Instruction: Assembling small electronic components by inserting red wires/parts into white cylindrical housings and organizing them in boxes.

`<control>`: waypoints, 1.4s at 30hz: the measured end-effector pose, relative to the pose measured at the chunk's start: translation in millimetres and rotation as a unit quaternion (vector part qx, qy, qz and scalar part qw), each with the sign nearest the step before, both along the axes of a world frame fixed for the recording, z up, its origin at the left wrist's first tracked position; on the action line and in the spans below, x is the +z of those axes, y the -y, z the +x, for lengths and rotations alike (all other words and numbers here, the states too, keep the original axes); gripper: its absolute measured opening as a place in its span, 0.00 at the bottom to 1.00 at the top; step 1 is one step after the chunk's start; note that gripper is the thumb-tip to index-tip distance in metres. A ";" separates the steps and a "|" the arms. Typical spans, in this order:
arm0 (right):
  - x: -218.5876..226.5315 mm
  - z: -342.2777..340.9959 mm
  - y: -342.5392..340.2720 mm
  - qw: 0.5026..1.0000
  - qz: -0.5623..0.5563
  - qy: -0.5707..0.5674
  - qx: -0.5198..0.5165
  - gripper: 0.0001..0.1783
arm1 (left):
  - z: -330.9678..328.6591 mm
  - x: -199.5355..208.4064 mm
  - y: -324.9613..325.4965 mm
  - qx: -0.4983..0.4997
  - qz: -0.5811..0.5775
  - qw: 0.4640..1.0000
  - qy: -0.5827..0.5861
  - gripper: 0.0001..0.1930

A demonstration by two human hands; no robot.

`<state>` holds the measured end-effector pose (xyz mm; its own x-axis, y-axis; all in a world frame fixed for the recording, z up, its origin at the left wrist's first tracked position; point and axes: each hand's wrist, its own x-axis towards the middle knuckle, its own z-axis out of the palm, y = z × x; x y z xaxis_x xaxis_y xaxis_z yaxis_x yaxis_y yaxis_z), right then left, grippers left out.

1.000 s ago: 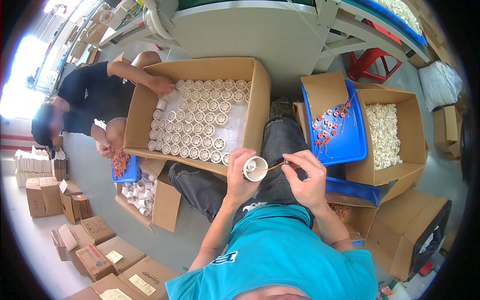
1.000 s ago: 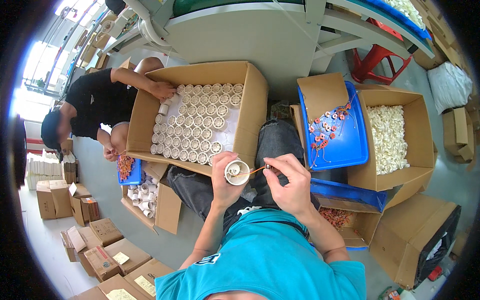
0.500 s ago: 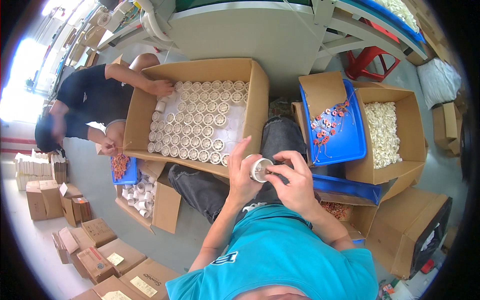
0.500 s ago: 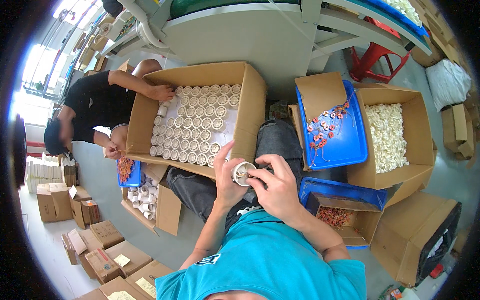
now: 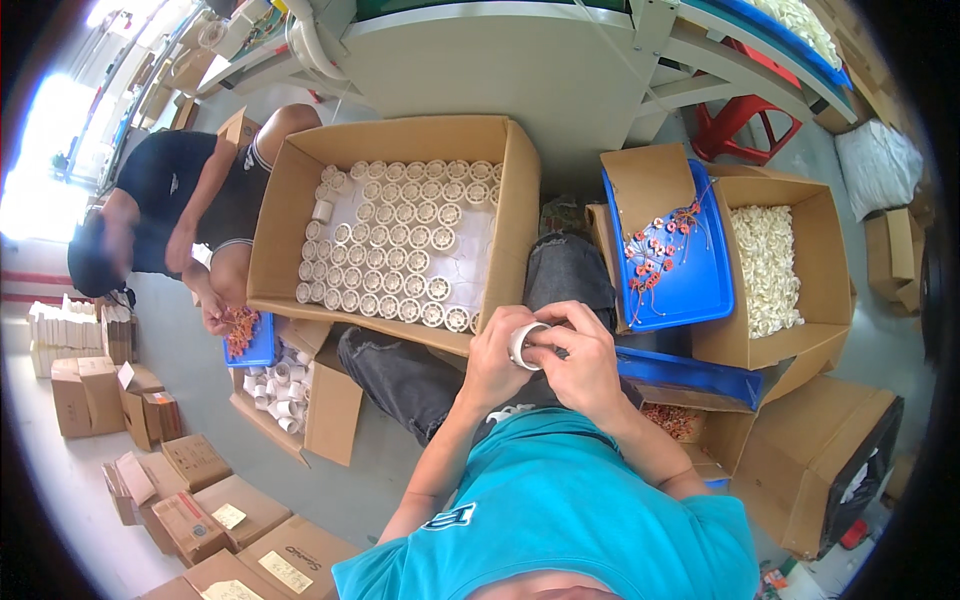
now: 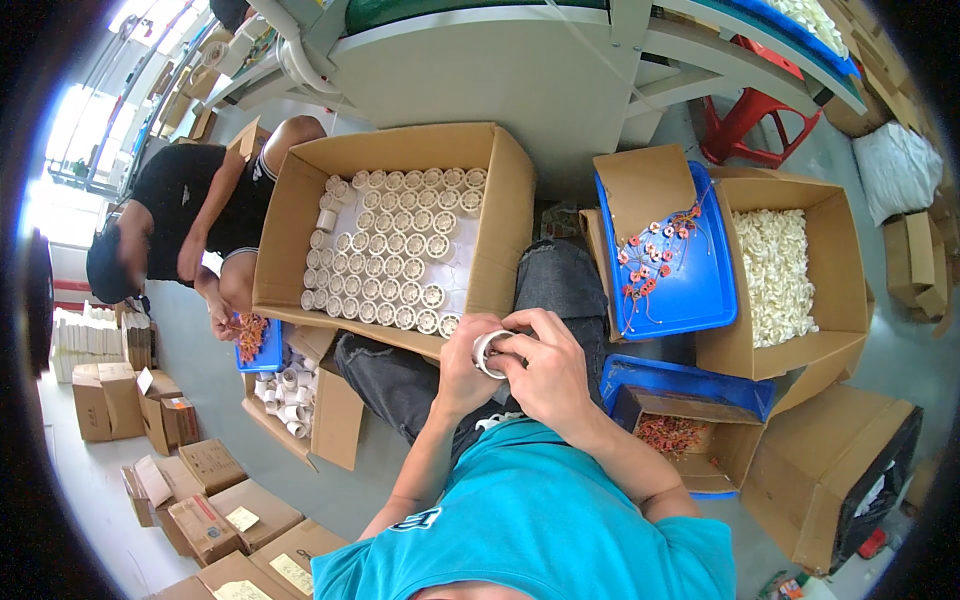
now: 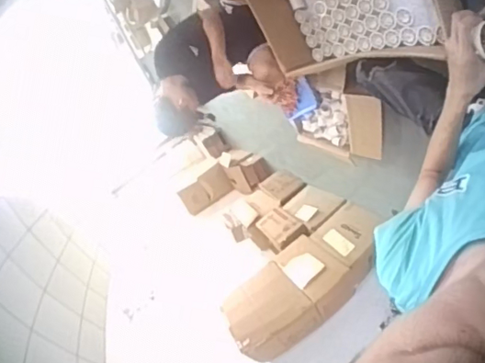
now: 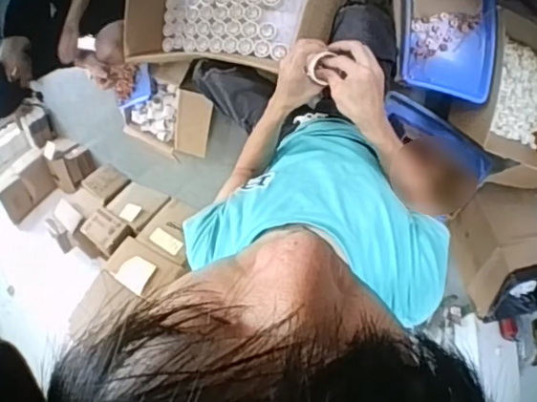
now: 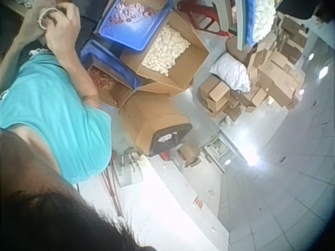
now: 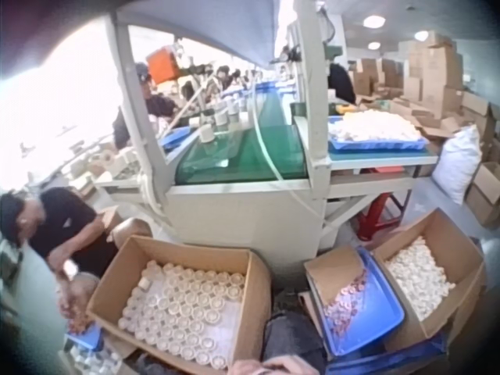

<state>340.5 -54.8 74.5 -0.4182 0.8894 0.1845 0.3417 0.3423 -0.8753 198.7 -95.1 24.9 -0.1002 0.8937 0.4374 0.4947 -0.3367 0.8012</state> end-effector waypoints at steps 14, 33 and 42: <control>-4.6 -1.9 -1.8 0.998 -0.065 -0.015 0.021 0.09 | -3.0 2.6 4.1 -0.005 -0.031 0.999 0.004 0.24; 64.2 3.4 -31.9 0.983 0.159 -0.088 -0.007 0.13 | -33.6 5.1 -35.6 -0.035 -0.069 0.996 0.037 0.31; 173.0 27.8 -66.1 0.841 0.516 -0.162 -0.008 0.22 | -156.2 109.0 -261.3 0.181 0.153 0.955 -0.179 0.29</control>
